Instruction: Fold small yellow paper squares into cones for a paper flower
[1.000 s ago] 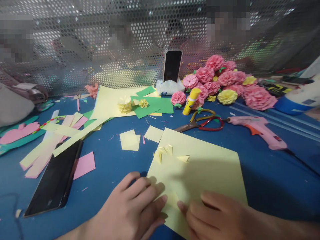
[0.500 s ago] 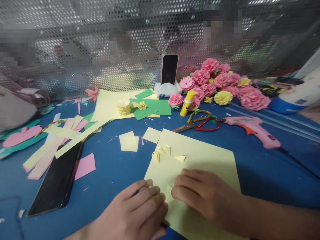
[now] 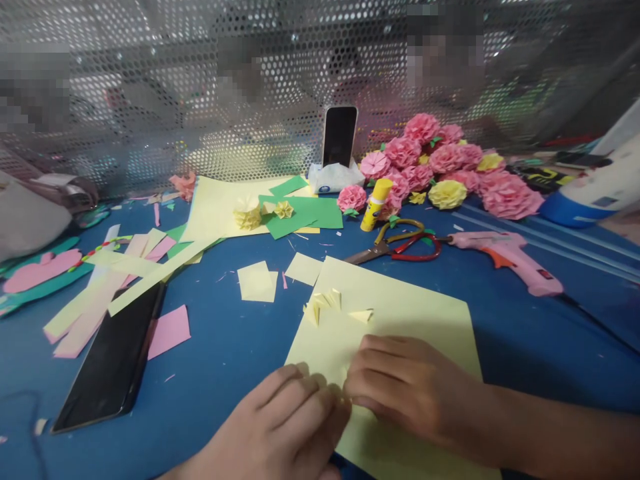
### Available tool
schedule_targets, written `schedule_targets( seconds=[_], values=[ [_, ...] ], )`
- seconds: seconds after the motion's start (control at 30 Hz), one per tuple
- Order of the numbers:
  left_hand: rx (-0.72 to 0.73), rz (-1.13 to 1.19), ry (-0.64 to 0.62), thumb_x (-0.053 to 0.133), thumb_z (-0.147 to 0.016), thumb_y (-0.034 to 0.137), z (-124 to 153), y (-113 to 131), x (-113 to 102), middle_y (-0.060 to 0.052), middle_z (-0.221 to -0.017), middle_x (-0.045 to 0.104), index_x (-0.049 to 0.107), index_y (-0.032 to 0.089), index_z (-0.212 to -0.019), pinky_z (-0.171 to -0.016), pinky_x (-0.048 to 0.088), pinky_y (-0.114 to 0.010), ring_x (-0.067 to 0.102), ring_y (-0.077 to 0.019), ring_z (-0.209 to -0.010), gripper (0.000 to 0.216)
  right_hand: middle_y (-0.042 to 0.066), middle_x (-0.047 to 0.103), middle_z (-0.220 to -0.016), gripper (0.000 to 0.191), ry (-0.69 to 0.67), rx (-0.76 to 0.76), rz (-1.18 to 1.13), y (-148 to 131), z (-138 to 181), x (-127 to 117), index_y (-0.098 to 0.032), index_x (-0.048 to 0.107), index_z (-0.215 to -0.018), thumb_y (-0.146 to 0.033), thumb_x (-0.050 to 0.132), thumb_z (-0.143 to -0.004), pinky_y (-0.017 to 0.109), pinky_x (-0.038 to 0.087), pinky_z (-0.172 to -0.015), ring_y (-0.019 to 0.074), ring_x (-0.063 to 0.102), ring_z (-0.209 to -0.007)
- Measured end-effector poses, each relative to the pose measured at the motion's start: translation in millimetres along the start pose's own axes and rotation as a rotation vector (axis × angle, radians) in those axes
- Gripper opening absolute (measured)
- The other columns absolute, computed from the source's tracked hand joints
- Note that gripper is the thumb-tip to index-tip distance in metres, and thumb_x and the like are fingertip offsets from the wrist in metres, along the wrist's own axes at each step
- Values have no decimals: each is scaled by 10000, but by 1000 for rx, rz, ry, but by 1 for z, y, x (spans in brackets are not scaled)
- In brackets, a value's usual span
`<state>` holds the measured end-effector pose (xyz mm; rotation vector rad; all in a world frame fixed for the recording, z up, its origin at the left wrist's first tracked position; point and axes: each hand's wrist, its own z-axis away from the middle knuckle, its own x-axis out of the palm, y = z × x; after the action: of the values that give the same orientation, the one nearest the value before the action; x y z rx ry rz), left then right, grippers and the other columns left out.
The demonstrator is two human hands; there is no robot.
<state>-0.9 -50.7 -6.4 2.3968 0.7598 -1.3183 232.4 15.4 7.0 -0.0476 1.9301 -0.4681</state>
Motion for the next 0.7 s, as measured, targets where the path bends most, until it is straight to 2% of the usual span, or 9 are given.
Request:
schedule_targets(
  seconds=[0.23, 0.4, 0.7],
  values=[
    [15, -52, 0, 348, -1082, 326, 3, -1, 2, -19, -995, 698, 714, 168, -1108, -958, 453, -317, 621, -163, -939, 400, 22, 621, -854, 236, -34, 68, -41, 5, -3, -6, -175, 601, -890, -122, 416, -1027, 295, 372, -737, 162, 487, -783],
    [8, -57, -6, 395, -1072, 311, 4, -1, 0, 9, -979, 721, 720, 192, -1095, -947, 441, -310, 619, -154, -903, 347, 39, 653, -903, 311, -2, 13, -5, 5, -4, -5, -162, 646, -948, -142, 356, -1060, 305, 384, -739, 164, 493, -793],
    [11, -26, -7, 474, -1048, 259, 3, -5, 0, 28, -1021, 738, 722, 191, -1121, -990, 431, -305, 622, -142, -968, 267, 23, 685, -882, 309, 58, -108, 128, 8, -2, -9, -144, 666, -912, -127, 394, -1058, 306, 395, -693, 145, 529, -763]
  ],
)
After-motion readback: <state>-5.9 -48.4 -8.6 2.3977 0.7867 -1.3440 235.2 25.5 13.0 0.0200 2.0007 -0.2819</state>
